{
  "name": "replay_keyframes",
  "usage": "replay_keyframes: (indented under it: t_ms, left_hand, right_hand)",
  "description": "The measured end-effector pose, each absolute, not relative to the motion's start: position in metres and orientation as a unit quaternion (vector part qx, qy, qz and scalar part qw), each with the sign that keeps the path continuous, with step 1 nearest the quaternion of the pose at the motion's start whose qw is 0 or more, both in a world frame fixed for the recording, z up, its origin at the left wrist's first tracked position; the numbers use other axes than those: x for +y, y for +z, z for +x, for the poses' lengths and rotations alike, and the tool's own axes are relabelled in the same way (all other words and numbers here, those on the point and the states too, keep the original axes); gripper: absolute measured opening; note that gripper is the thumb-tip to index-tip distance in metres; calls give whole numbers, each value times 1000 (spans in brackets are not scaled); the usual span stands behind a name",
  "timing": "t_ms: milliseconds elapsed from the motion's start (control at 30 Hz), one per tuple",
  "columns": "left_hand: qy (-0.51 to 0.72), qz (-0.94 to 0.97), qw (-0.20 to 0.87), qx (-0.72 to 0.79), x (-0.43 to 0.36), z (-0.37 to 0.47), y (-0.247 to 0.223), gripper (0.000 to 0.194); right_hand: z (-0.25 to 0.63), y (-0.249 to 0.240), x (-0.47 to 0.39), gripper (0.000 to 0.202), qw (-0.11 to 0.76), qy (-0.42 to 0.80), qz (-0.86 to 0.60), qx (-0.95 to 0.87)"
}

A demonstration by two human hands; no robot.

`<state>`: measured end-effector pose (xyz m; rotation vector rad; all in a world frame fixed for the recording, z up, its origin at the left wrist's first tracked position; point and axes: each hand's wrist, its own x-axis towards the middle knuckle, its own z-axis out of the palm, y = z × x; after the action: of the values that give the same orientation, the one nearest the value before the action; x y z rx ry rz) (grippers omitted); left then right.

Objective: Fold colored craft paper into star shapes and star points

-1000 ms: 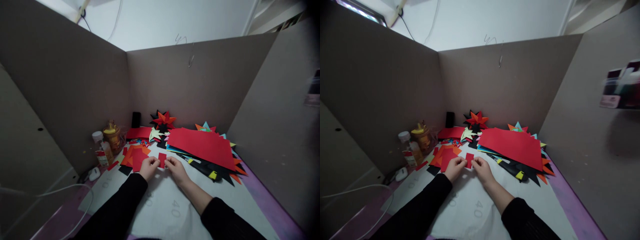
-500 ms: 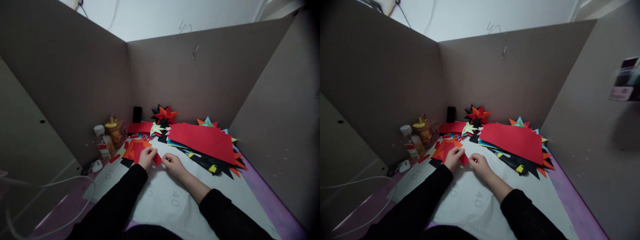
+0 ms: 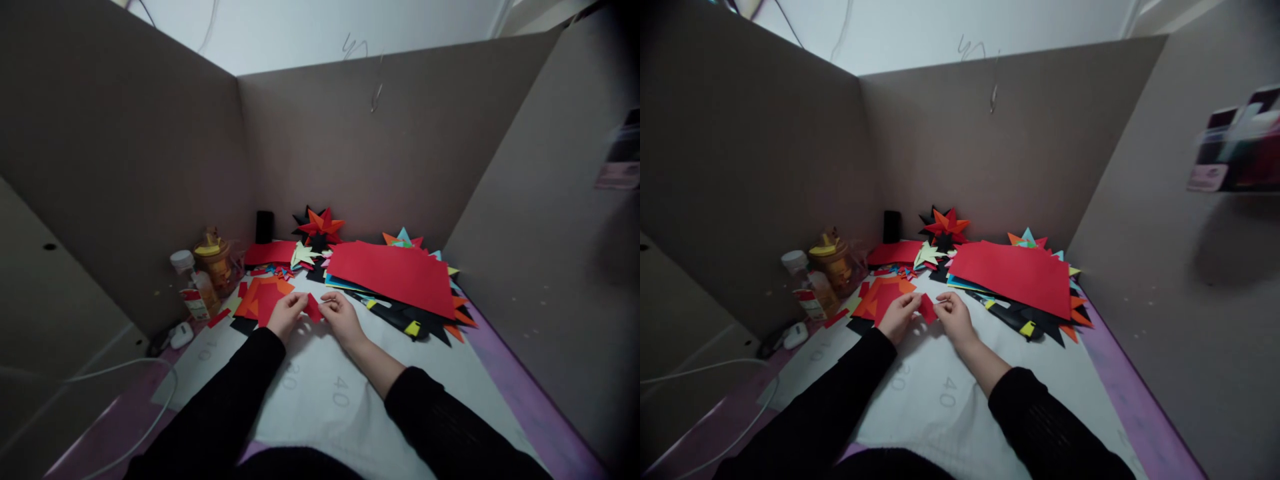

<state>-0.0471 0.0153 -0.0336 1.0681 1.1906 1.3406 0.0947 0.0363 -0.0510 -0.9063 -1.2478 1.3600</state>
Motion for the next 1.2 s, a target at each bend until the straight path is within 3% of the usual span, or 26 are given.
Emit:
replay_keyframes:
  t_ms: [233, 1200]
  left_hand:
    - [508, 487, 512, 493, 14, -51, -31, 35]
    - [485, 497, 530, 486, 17, -50, -38, 39]
  right_hand:
    - [100, -58, 45, 25, 547, 576, -386, -469]
    - [98, -54, 40, 16, 504, 620, -337, -498]
